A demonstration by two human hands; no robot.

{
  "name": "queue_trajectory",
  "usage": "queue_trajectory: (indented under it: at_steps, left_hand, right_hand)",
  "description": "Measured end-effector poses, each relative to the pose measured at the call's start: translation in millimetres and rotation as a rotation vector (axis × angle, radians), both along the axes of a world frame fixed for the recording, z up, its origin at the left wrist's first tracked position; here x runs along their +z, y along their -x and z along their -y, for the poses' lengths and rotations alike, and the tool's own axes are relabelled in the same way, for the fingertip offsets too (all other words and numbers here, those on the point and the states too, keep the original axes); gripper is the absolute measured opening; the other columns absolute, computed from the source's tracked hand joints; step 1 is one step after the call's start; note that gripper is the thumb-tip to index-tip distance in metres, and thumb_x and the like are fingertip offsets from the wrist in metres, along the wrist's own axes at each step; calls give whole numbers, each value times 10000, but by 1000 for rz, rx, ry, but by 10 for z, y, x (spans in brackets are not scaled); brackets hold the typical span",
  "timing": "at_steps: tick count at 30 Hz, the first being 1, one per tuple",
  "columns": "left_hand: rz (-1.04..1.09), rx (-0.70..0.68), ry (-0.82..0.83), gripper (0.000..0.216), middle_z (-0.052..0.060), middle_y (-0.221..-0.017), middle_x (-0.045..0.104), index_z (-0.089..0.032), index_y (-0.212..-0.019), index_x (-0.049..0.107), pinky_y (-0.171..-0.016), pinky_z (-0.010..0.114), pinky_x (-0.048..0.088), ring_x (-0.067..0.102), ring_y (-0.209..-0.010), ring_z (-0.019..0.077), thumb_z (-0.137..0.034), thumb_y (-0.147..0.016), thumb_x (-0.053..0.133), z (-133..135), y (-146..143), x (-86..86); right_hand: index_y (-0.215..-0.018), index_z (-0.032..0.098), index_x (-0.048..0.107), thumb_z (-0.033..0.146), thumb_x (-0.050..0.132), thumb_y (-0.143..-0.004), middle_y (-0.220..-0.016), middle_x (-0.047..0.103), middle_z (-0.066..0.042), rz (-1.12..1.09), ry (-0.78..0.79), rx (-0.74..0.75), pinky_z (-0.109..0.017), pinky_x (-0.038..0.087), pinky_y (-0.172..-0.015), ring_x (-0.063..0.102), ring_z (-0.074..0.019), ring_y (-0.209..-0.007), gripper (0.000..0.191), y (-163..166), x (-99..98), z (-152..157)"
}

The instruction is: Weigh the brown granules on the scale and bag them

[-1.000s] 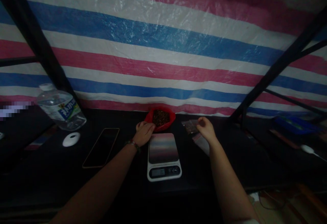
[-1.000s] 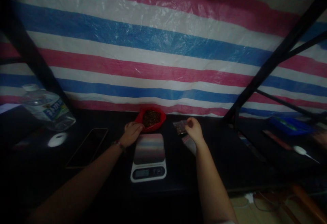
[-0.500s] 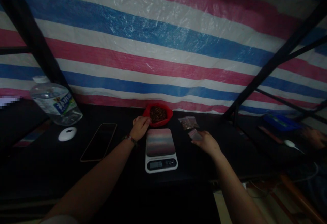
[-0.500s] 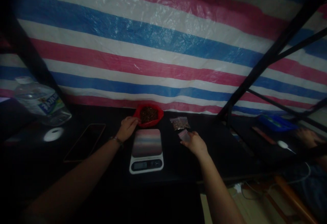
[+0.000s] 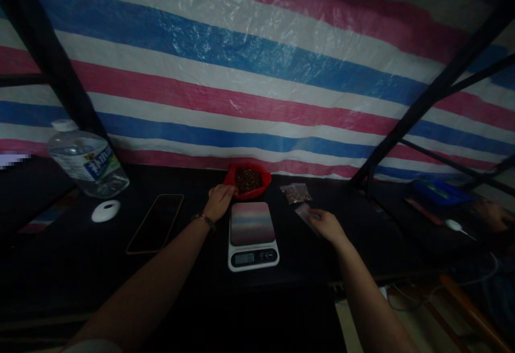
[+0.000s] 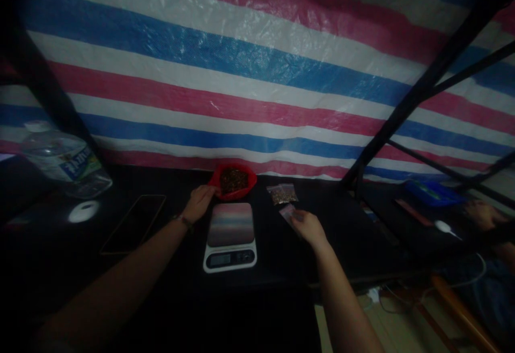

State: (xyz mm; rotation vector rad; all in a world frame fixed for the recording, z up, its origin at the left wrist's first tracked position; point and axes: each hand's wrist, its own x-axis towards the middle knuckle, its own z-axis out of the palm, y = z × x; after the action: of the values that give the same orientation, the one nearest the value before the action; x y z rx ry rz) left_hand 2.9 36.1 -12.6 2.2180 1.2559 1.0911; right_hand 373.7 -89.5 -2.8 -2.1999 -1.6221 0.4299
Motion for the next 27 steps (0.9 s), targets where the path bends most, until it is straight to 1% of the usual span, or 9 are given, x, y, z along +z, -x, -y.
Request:
queue_trajectory:
  at_steps: [2,5,7,9,12,16,20,23,27]
  left_hand:
    - [37,-22,-11,467,15,-923,688,-221,-860,673,-909,353,373,580,-958,184,-377,-936,239,0,4,-1]
    - [76,-38,-40,477,18,-895,685,-212,-849,669,-902,342,388,588,-923,172,-367,-939,227,1,13,-4]
    - [92,-44,-50,483,22,-885,684,-207,-838,668,-894,342,395,591,-909,171,-367,-941,223,-3,17,-12]
    - [115,-40,-50,492,27,-874,684,-202,-825,667,-887,344,402,595,-902,172,-368,-943,219,-12,20,-29]
    - [136,-40,-46,506,28,-872,686,-202,-815,666,-888,344,406,600,-901,172,-367,-946,206,-31,20,-57]
    - [150,-60,-52,515,31,-859,687,-199,-814,665,-883,340,416,604,-893,172,-369,-947,197,-50,23,-77]
    - [174,-74,-47,521,37,-849,689,-190,-816,667,-869,335,429,611,-874,172,-378,-947,199,-58,26,-79]
    - [157,-69,-42,530,38,-852,690,-189,-807,670,-869,340,431,610,-876,176,-380,-948,196,-55,24,-74]
    - [173,-79,-57,522,41,-841,689,-185,-798,666,-866,337,436,615,-864,175,-382,-946,206,-43,23,-63]
  right_hand:
    - [-1113,159,655,425,536,-796,-1008,696,-96,-36,-13,-7,-258,472,-709,664,-214,-860,431,-3,-5,9]
    - [-1119,145,647,420,560,-784,-763,708,-63,-127,16,-3,-243,452,-578,655,-182,-650,441,-2,2,26]
    - [-1129,135,637,421,566,-784,-603,663,-29,-183,34,-11,-236,419,-507,612,-163,-525,454,1,16,36]
    - [-1120,127,639,418,566,-787,-535,626,-12,-223,31,-10,-231,399,-481,582,-151,-478,448,5,32,43]
    - [-1111,118,642,389,582,-778,-524,614,-6,-260,30,-6,-222,386,-471,566,-138,-464,433,8,45,45]
    - [-1074,123,662,364,562,-780,-517,610,0,-252,37,-4,-222,385,-471,557,-134,-454,394,-5,25,37]
    - [-992,145,692,343,609,-725,-639,675,-23,-295,-14,32,-229,409,-490,574,-137,-489,342,-29,-24,26]
    - [-945,161,698,319,612,-710,-704,696,-27,-333,-8,41,-226,409,-482,574,-133,-490,296,-35,-57,13]
    - [-863,168,711,286,572,-720,-768,707,-39,-212,-26,10,-236,444,-562,614,-147,-568,232,-21,-90,12]
